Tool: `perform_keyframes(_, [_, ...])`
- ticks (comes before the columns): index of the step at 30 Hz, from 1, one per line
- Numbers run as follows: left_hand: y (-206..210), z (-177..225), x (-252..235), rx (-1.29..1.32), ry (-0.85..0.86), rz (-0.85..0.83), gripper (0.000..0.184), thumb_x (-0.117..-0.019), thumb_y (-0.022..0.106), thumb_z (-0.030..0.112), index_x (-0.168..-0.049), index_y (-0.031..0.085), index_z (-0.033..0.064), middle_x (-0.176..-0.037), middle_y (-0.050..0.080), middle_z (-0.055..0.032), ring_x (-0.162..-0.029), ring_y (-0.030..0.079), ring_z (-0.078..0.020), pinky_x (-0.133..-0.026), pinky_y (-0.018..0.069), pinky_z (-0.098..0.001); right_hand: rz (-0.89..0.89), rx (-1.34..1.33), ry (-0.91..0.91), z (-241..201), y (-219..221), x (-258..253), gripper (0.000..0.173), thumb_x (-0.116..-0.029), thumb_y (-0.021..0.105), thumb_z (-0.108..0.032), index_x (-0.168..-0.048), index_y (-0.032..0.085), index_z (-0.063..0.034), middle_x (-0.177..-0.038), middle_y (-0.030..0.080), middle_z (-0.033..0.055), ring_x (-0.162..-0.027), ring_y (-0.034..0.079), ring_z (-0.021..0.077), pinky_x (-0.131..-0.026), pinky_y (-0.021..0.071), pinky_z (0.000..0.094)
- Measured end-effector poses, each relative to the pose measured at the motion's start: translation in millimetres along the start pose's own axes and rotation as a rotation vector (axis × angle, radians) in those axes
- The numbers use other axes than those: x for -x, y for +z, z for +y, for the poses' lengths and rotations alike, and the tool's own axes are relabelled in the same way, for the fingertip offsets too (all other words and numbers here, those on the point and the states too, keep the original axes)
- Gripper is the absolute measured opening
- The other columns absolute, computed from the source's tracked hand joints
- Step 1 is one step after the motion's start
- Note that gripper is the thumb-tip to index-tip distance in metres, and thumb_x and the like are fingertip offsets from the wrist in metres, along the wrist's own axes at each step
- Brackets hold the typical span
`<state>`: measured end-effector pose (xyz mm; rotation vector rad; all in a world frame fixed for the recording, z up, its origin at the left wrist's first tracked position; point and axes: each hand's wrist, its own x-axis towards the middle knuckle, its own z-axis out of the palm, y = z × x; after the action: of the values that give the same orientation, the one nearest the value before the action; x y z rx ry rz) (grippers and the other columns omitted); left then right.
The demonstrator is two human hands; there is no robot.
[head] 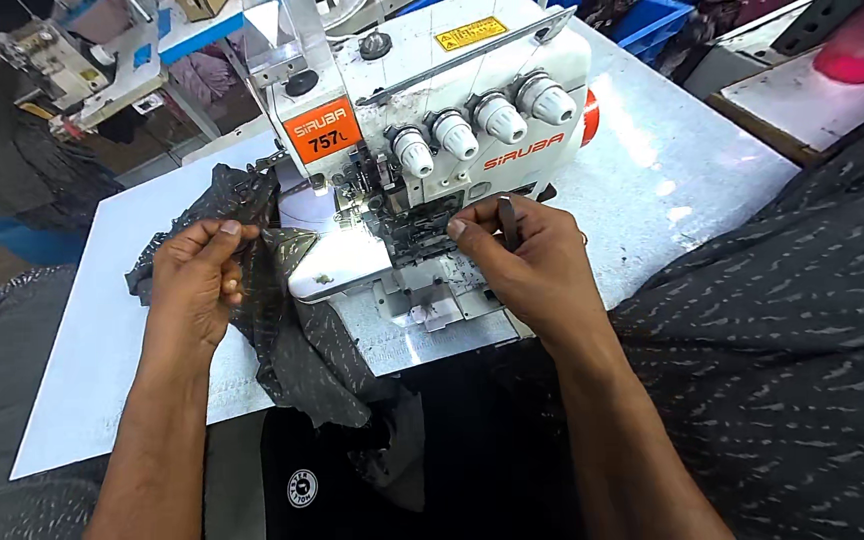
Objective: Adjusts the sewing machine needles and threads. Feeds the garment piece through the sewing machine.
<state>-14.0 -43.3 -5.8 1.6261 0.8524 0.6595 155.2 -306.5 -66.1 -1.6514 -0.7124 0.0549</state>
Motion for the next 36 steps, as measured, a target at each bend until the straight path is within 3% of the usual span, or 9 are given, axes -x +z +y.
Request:
perform_keyframes(5, [-20.1, -7.6, -0.7, 0.082, 0.066, 0.135, 0.016, -0.1063, 0.054, 0.014, -0.1, 0.069, 0.0119, -0.097, 0.073, 0.0032, -0.042, 0.042, 0.0017, -0.037, 0.0352, -0.0121, 0.03, 0.166, -0.07, -3.0, 10.1, -3.6, 0.008, -0.0958, 0.068, -0.023, -0.095, 0.074, -0.0176, -0.074, 0.066, -0.01, -0.056, 0.052, -0.0008, -0.049, 0.0414, 0.0203])
perform_keyframes(8, [-23.9, -12.7, -0.3, 0.114, 0.117, 0.197, 0.015, -0.1076, 0.054, 0.019, -0.101, 0.067, 0.0164, -0.104, 0.072, 0.005, -0.058, 0.058, -0.001, -0.048, 0.0478, -0.0147, 0.034, 0.309, -0.156, -2.6, 19.2, -6.0, 0.009, -0.0949, 0.071, -0.023, -0.099, 0.076, -0.0158, -0.083, 0.071, -0.0048, -0.065, 0.061, 0.0051, -0.058, 0.0514, 0.0287])
perform_keyframes(11, [-26.4, -13.7, -1.9, 0.169, 0.158, 0.27, 0.015, -0.109, 0.051, 0.022, -0.102, 0.064, 0.0199, -0.106, 0.07, 0.0077, -0.069, 0.062, -0.0021, -0.055, 0.0505, -0.0161, 0.102, 0.394, -0.256, -2.9, 28.3, -4.1, 0.01, -0.0949, 0.072, -0.017, -0.102, 0.077, -0.0129, -0.09, 0.073, 0.0008, -0.07, 0.065, 0.0115, -0.061, 0.0547, 0.0346])
perform_keyframes(15, [-34.4, -13.5, -6.5, 0.343, 0.162, 0.282, 0.018, -0.1111, 0.044, 0.025, -0.104, 0.06, 0.021, -0.108, 0.07, 0.0069, -0.093, 0.068, -0.0081, -0.08, 0.0564, -0.027, 0.187, 0.523, -0.334, -5.0, 38.4, -0.8, 0.01, -0.0967, 0.07, -0.014, -0.105, 0.076, -0.0121, -0.096, 0.074, 0.0051, -0.072, 0.067, 0.0168, -0.058, 0.0529, 0.0366])
perform_keyframes(18, [-41.5, -15.0, -11.2, 0.613, 0.126, 0.266, 0.02, -0.1126, 0.039, 0.025, -0.104, 0.056, 0.0199, -0.098, 0.07, 0.0036, -0.098, 0.07, -0.0138, -0.095, 0.0573, -0.0381, 0.255, 0.586, -0.396, -3.2, 48.0, -2.1, 0.009, -0.0961, 0.069, -0.012, -0.1, 0.076, -0.0102, -0.092, 0.074, 0.0078, -0.071, 0.068, 0.0197, -0.054, 0.0499, 0.0367])
perform_keyframes(21, [-47.0, -16.3, -13.7, 0.797, 0.089, 0.245, 0.028, -0.1137, 0.033, 0.026, -0.1, 0.057, 0.0173, -0.091, 0.071, 0.0014, -0.096, 0.072, -0.0154, -0.098, 0.0572, -0.0395, 0.298, 0.652, -0.42, -0.4, 58.4, -1.0, 0.009, -0.0965, 0.068, -0.012, -0.099, 0.076, -0.009, -0.09, 0.073, 0.01, -0.069, 0.068, 0.0214, -0.051, 0.0487, 0.0373])
perform_keyframes(27, [-67.5, -22.6, -19.8, 0.957, 0.058, 0.224, 0.038, -0.1145, 0.026, 0.028, -0.098, 0.058, 0.0153, -0.091, 0.071, -0.0008, -0.097, 0.072, -0.0149, -0.102, 0.0556, -0.0365, 0.352, 0.757, -0.482, 6.1, 72.7, 0.5, 0.009, -0.0966, 0.067, -0.011, -0.099, 0.075, -0.0082, -0.092, 0.074, 0.0102, -0.073, 0.071, 0.0222, -0.053, 0.0506, 0.0369])
perform_keyframes(34, [-92.0, -36.6, -26.2, 0.974, 0.094, 0.136, 0.044, -0.1143, 0.025, 0.027, -0.091, 0.06, 0.016, -0.086, 0.07, -0.0002, -0.094, 0.071, -0.0136, -0.102, 0.0545, -0.0346, 0.333, 0.78, -0.456, 6.9, 75.5, 1.6, 0.007, -0.095, 0.068, -0.01, -0.098, 0.074, -0.0082, -0.092, 0.074, 0.0097, -0.074, 0.071, 0.0216, -0.054, 0.0521, 0.0372])
perform_keyframes(36, [-97.3, -43.6, -30.2, 0.949, 0.086, 0.116, 0.044, -0.1142, 0.025, 0.028, -0.09, 0.06, 0.017, -0.081, 0.068, 0.0013, -0.088, 0.07, -0.0122, -0.098, 0.0559, -0.0327, 0.326, 0.787, -0.431, 6.7, 73.4, 5.6, 0.008, -0.0958, 0.068, -0.01, -0.102, 0.073, -0.0092, -0.093, 0.073, 0.0084, -0.073, 0.07, 0.0198, -0.053, 0.052, 0.036])
